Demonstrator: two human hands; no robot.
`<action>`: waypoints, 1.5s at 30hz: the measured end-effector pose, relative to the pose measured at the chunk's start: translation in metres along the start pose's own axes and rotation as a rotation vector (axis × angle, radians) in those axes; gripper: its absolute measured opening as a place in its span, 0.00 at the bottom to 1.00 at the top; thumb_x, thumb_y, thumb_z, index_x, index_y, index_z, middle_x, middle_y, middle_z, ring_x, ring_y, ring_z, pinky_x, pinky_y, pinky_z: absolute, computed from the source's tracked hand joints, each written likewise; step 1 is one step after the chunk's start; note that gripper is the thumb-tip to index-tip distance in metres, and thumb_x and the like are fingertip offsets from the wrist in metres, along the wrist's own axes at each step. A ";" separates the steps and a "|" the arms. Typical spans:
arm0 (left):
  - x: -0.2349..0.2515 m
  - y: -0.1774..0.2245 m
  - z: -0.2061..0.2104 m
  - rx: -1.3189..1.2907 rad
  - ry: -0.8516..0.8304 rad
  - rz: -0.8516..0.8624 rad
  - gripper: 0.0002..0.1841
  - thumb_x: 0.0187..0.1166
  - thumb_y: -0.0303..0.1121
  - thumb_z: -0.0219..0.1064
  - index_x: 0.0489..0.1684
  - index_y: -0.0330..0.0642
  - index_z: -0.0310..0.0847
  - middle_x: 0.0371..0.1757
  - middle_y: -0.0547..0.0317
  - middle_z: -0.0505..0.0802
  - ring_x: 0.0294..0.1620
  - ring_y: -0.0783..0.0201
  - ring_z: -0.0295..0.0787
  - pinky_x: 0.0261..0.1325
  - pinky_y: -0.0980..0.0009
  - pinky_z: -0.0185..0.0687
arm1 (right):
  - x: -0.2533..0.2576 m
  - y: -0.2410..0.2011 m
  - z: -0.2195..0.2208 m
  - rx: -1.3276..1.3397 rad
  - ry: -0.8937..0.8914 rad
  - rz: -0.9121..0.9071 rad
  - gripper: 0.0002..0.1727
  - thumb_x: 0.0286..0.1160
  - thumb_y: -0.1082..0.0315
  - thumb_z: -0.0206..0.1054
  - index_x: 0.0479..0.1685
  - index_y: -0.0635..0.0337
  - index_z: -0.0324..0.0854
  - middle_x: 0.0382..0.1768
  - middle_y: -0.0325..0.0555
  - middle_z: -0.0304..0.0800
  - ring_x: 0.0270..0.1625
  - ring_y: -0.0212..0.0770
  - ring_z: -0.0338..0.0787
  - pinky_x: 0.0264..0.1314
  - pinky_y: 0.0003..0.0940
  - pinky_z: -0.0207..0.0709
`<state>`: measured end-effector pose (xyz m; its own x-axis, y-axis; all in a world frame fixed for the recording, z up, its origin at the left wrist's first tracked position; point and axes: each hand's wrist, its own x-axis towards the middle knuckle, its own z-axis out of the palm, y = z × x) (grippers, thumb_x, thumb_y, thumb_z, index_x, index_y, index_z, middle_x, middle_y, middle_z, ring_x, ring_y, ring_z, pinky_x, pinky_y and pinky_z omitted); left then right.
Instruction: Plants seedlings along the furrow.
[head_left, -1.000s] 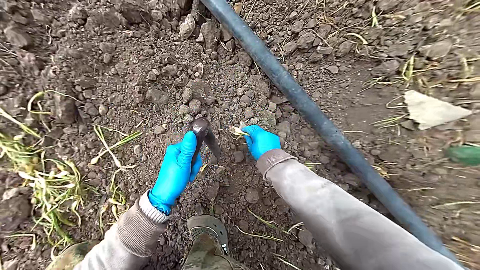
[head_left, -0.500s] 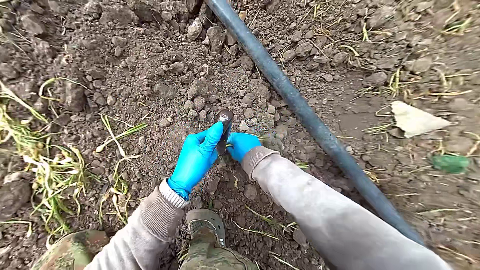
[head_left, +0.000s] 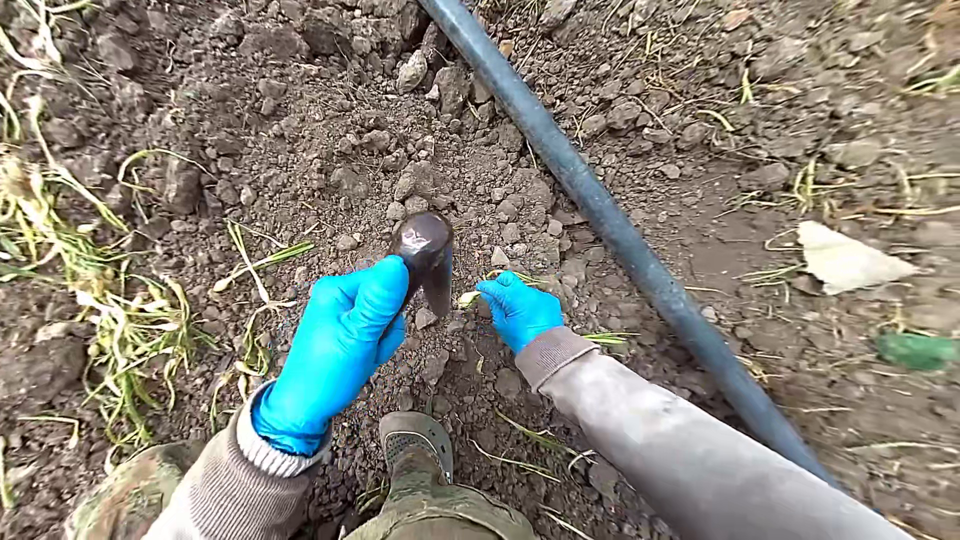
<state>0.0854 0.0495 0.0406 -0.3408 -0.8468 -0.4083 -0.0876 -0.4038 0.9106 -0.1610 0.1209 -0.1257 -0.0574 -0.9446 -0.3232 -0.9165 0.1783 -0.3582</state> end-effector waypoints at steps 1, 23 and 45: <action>0.008 -0.035 0.002 -0.002 -0.023 -0.020 0.31 0.88 0.62 0.52 0.25 0.44 0.78 0.07 0.65 0.71 0.05 0.74 0.62 0.09 0.79 0.59 | 0.001 -0.004 -0.005 -0.001 0.009 -0.046 0.15 0.86 0.65 0.62 0.60 0.49 0.93 0.50 0.53 0.92 0.40 0.58 0.94 0.36 0.63 0.85; 0.000 -0.095 0.010 0.008 -0.185 -0.199 0.32 0.79 0.69 0.59 0.27 0.45 0.83 0.10 0.64 0.72 0.09 0.74 0.62 0.13 0.78 0.56 | -0.004 -0.063 0.017 -0.077 -0.524 0.125 0.12 0.81 0.65 0.65 0.54 0.56 0.91 0.58 0.53 0.92 0.59 0.59 0.92 0.57 0.64 0.82; 0.057 -0.118 0.055 -0.037 -0.130 -0.039 0.31 0.85 0.60 0.58 0.59 0.38 0.89 0.17 0.64 0.78 0.13 0.72 0.64 0.18 0.73 0.63 | 0.031 0.010 -0.010 -0.191 -0.264 0.099 0.12 0.85 0.66 0.64 0.56 0.55 0.91 0.58 0.55 0.93 0.65 0.60 0.90 0.67 0.64 0.80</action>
<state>0.0245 0.0683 -0.0862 -0.4564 -0.7791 -0.4297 -0.0695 -0.4503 0.8902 -0.1755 0.0904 -0.1308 -0.0679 -0.8167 -0.5731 -0.9707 0.1868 -0.1512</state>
